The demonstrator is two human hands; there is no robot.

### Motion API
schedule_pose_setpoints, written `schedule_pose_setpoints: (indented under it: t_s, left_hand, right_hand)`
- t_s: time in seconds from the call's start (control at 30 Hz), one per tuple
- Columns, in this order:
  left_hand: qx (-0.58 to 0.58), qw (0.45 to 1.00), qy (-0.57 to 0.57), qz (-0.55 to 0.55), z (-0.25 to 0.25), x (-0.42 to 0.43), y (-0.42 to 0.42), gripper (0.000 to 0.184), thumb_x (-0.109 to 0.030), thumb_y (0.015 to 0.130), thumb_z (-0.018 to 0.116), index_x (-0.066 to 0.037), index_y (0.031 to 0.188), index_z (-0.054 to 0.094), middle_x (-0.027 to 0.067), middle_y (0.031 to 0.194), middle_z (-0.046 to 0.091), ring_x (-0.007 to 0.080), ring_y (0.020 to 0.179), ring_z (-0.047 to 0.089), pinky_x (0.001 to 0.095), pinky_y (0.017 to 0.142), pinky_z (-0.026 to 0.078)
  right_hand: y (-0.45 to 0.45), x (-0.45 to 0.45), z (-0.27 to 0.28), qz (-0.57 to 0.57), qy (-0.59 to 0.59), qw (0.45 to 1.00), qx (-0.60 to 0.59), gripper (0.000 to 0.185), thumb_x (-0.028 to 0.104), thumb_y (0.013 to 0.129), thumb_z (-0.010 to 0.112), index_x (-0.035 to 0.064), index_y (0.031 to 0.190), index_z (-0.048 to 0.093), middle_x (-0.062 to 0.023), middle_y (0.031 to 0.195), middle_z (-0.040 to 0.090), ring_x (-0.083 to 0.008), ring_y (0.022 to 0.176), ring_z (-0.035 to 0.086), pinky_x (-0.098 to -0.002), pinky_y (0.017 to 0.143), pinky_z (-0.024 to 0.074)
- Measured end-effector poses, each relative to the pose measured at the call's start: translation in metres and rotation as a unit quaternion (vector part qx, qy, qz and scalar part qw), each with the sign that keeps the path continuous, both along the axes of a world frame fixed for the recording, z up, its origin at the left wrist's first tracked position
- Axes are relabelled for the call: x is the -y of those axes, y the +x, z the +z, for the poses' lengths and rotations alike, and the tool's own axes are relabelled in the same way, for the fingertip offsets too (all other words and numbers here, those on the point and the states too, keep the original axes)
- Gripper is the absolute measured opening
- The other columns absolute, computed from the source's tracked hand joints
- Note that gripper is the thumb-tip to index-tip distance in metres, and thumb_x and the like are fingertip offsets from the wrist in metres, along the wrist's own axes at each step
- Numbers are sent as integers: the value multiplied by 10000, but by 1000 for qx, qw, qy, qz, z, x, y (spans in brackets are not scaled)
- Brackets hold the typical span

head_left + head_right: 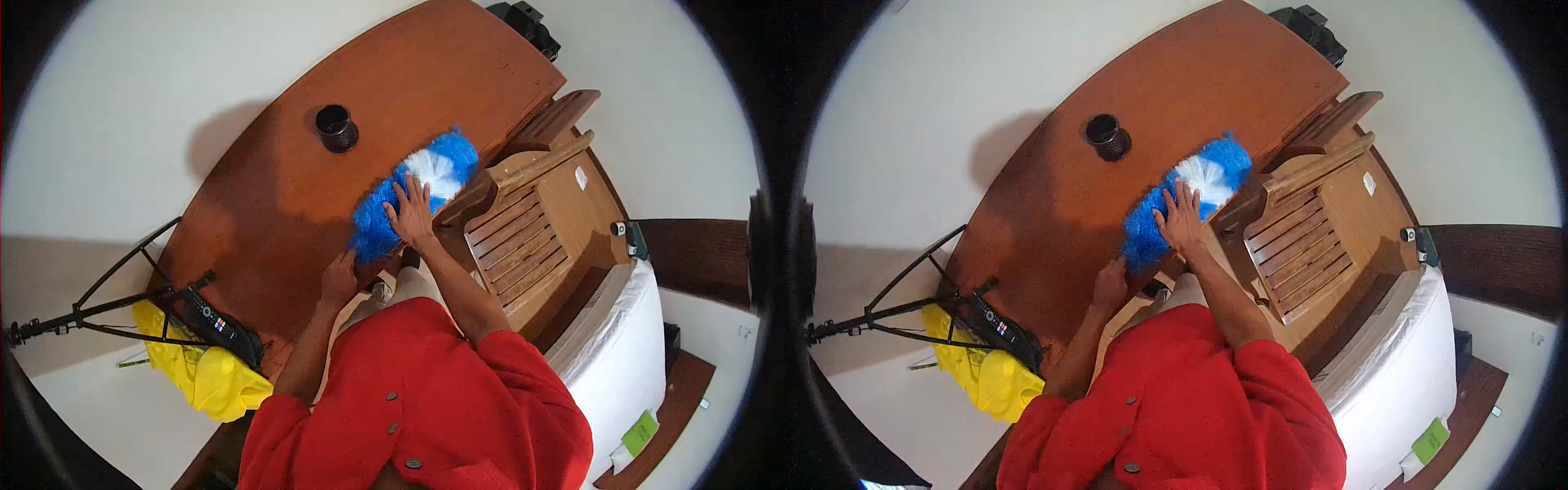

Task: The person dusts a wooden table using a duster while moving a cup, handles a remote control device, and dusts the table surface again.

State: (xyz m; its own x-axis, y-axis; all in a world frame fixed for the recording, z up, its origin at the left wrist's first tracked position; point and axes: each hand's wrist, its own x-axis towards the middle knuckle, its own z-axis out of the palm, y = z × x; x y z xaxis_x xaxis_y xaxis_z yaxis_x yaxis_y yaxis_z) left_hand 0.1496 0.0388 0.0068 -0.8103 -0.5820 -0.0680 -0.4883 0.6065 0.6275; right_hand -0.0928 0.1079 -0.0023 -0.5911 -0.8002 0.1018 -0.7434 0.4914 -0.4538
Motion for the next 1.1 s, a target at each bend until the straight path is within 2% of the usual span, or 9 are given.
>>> schedule_pose_setpoints:
  t_s: [0.1,0.2,0.3,0.43,0.5,0.57,0.8,0.87,1.1]
  left_hand:
    - [-19,998,-20,61,-9,9,4,334,9,913,462,1,1209,617,283,974,640,491,888,636,560,756,518]
    - [-23,997,15,66,-11,-3,-5,348,31,898,462,5,1213,607,282,1010,645,485,925,634,558,775,515]
    - [-36,999,3,38,-11,-7,-15,392,-5,880,485,27,1248,616,299,991,636,496,906,635,562,779,514]
    - [-37,994,18,100,3,-14,-54,318,49,861,490,37,1152,618,307,970,632,495,923,634,564,787,505]
    - [-63,991,22,118,-2,-23,-72,295,71,856,492,30,1121,614,307,955,633,501,926,631,569,781,500]
    - [-56,994,37,83,-4,-21,-80,288,62,868,491,24,1130,603,298,977,644,500,943,630,569,789,505]
    - [-115,988,3,105,-4,-14,-85,314,78,875,505,7,1162,611,289,940,645,494,913,642,548,751,512]
    - [-106,992,-6,67,-9,-13,-71,330,72,874,514,4,1179,620,291,942,648,492,904,645,545,745,516]
    - [-123,991,-36,34,-22,-3,-45,373,47,862,519,1,1209,648,296,929,649,496,861,644,560,738,517]
  right_hand:
    - [4,-5,2,19,-25,999,-16,612,434,991,541,28,1446,489,-253,1611,245,-463,1479,232,-598,1212,141]
    - [13,-14,0,41,-68,996,-30,659,412,987,562,34,1503,404,-257,1618,219,-497,1470,222,-604,1205,156]
    - [26,-20,-10,-5,-117,993,-10,721,374,979,591,33,1547,305,-273,1621,188,-524,1469,200,-608,1200,171]
    - [38,-31,-22,-75,-160,982,60,759,324,966,604,-50,1530,261,-326,1599,184,-535,1473,179,-612,1198,173]
    - [44,-37,-33,-45,-84,995,35,755,289,958,603,-67,1526,256,-324,1594,199,-528,1481,162,-601,1205,169]
    - [43,-38,-43,-25,-14,999,-13,754,270,954,606,-61,1532,252,-318,1599,197,-519,1490,151,-596,1209,166]
    - [36,-48,-39,-5,-40,999,22,845,361,941,632,-62,1543,217,-296,1623,161,-485,1508,132,-591,1219,147]
    - [33,-54,-42,7,-43,999,12,878,390,938,636,-52,1554,193,-286,1630,147,-468,1515,127,-571,1228,136]
    - [29,-58,-18,17,-21,998,64,827,302,937,620,-57,1547,193,-290,1607,213,-431,1521,148,-535,1244,122]
